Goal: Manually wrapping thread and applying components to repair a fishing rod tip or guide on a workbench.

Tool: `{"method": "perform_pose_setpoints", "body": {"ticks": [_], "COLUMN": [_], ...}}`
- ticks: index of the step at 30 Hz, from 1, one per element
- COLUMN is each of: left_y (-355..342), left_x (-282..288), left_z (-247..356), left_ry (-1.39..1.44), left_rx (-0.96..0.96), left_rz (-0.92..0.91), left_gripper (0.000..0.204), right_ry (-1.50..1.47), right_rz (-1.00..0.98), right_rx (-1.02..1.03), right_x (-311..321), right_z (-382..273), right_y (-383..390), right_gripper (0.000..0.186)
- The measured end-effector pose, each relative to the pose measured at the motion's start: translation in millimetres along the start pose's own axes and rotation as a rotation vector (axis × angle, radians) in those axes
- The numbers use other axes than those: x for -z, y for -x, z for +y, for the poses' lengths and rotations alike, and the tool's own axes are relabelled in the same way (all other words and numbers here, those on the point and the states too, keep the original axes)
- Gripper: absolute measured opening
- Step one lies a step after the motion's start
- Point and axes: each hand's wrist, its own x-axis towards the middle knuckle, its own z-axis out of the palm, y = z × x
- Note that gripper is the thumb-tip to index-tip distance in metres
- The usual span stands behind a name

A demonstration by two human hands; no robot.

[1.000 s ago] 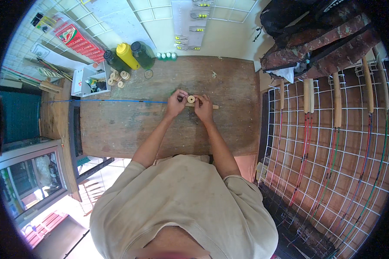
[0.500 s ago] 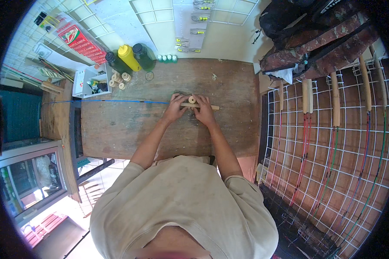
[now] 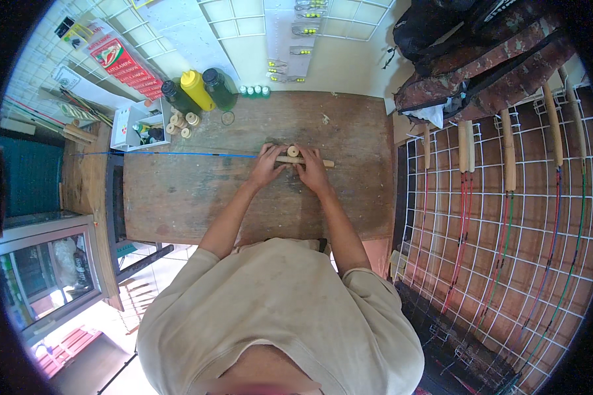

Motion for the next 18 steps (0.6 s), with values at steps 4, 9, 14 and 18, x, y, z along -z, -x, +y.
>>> {"method": "perform_pose_setpoints", "body": {"ticks": [4, 9, 14, 18], "left_y": [2.4, 4.8, 1.5, 7.1], "left_x": [4.8, 11.1, 19.3, 20.0], "left_z": [-4.3, 5.1, 17.3, 16.4], "left_ry": [-0.111, -0.255, -0.301, -0.306], "left_rx": [-0.024, -0.078, -0.165, -0.168], "left_rz": [0.021, 0.084, 0.118, 0.132], "left_gripper": [0.041, 0.028, 0.022, 0.023], "right_ry": [-0.047, 0.001, 0.004, -0.010], "right_rz": [0.058, 0.093, 0.201, 0.224], "right_rx": [0.015, 0.065, 0.115, 0.202], "right_x": [1.2, 3.3, 4.1, 4.3], "right_z": [-3.4, -10.0, -10.3, -12.8], "right_y": [4.1, 4.7, 6.3, 10.4], "right_gripper": [0.051, 0.043, 0.034, 0.029]}}
